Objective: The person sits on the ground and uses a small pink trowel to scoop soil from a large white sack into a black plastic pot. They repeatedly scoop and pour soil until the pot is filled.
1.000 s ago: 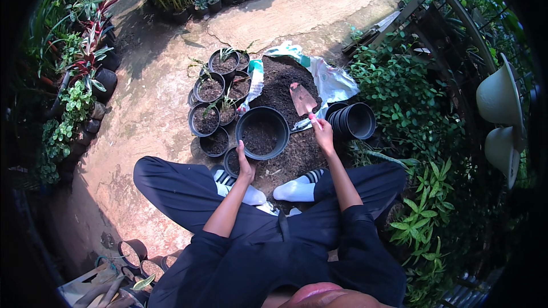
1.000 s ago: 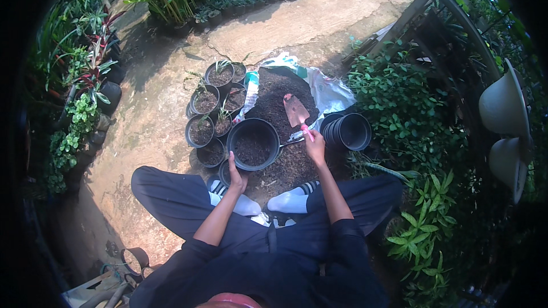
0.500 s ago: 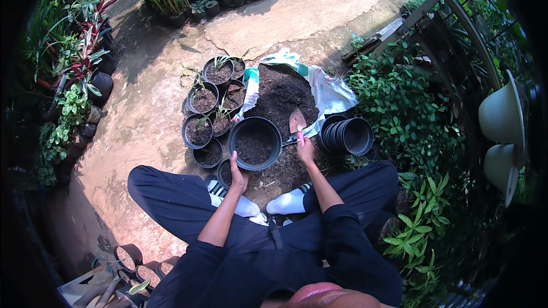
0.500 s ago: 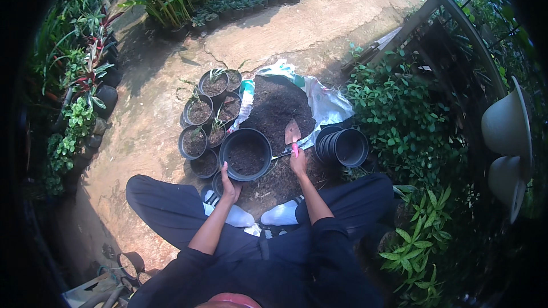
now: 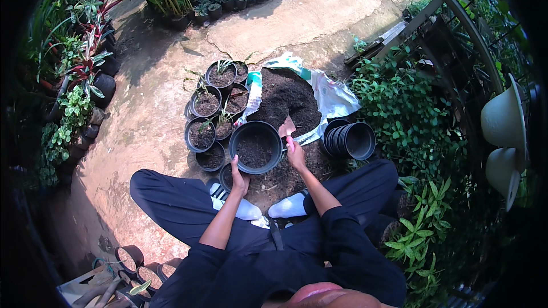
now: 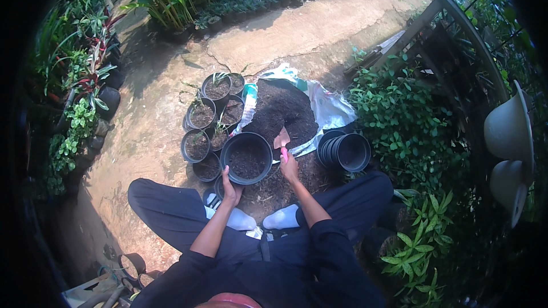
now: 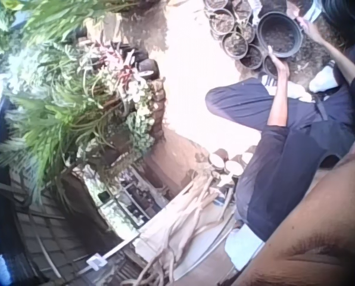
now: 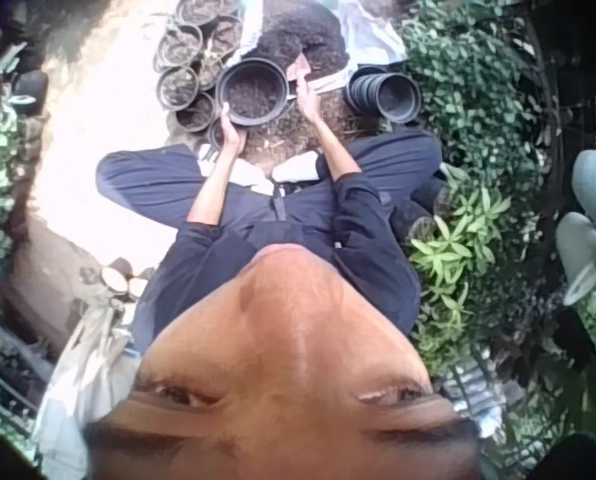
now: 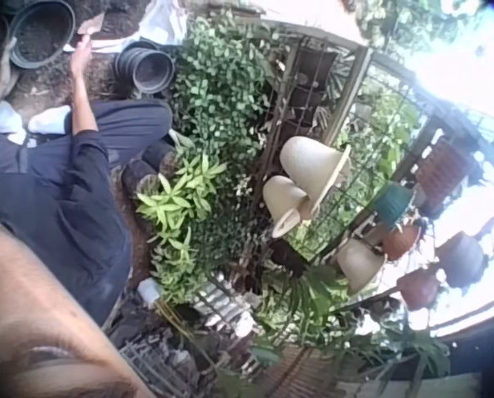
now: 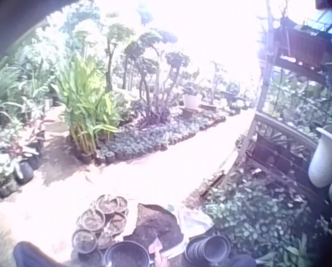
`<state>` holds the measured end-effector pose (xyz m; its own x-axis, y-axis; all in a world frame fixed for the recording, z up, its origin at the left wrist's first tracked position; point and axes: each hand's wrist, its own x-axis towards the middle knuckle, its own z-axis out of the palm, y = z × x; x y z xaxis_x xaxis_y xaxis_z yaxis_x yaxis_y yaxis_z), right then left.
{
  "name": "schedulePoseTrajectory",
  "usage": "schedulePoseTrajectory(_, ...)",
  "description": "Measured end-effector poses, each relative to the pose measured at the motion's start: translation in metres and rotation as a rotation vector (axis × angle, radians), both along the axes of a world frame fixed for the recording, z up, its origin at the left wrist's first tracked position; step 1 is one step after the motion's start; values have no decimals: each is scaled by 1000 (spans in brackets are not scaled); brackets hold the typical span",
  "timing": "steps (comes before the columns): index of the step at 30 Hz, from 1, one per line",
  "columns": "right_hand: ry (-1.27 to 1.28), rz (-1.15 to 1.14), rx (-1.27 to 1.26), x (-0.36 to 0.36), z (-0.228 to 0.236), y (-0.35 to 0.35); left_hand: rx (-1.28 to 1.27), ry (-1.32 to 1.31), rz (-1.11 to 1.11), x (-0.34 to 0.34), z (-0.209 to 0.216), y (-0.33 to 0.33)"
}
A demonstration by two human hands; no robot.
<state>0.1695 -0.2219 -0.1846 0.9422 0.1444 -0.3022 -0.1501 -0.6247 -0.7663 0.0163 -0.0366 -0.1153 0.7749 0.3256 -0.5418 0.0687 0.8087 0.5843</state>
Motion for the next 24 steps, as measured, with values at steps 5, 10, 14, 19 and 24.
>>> schedulePoseTrajectory(5, 26, -22, 101, 4, -8, 19, 15, 9, 31, -9, -9, 4)
schedulePoseTrajectory(10, 131, -60, 340, 24, -54, -4, 18, -7, 31, -7, -12, -3)
schedulePoseTrajectory(14, 299, -99, 611, 14, -33, 2, -2, -59, 19, -13, -24, 7)
schedulePoseTrajectory(19, 283, -121, 693, 13, -9, -17, -2, -5, 17, -8, -9, -3)
schedulePoseTrajectory(24, 258, -80, 694, 8, 51, -29, -16, -21, 12, -7, -21, -5)
